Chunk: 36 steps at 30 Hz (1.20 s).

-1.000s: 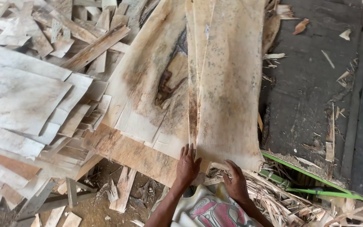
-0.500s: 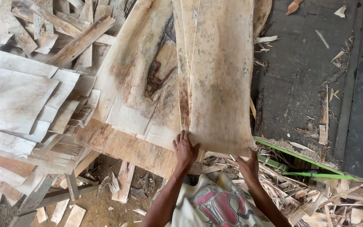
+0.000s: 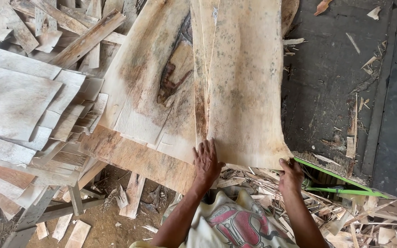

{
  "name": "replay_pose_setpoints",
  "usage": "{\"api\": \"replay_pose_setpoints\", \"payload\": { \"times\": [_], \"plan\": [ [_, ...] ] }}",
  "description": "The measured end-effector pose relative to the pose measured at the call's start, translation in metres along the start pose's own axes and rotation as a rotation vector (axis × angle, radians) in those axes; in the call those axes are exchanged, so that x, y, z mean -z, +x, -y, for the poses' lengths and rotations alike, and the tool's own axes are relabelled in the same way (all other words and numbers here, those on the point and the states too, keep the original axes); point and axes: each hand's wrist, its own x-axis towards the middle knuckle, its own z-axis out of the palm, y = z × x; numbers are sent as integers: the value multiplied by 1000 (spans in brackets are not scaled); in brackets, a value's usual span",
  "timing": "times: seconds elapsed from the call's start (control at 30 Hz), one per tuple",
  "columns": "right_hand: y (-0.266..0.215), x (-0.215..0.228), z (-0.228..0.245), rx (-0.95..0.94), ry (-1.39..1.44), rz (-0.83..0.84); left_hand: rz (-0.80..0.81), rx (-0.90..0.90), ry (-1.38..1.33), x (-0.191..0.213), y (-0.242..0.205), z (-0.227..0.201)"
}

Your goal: Cutting and sorting thin strips of wood or bark using a large manual blade.

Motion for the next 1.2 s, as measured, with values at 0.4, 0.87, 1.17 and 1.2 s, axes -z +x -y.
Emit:
{"api": "replay_pose_setpoints", "payload": {
  "times": [0.4, 0.87, 1.17, 1.2],
  "plan": [
    [-141, -100, 161, 954, -435, 225, -155, -118, -61, 0, 0, -3],
    [-302, -225, 123, 1598, -510, 958, -591, 636, -272, 89, -54, -19],
    [-95, -150, 59, 943, -1009, 483, -185, 504, -2145, -97, -20, 102],
    [-77, -147, 62, 751, -1039, 435, -127, 534, -2182, -75, -25, 94]
  ]
}}
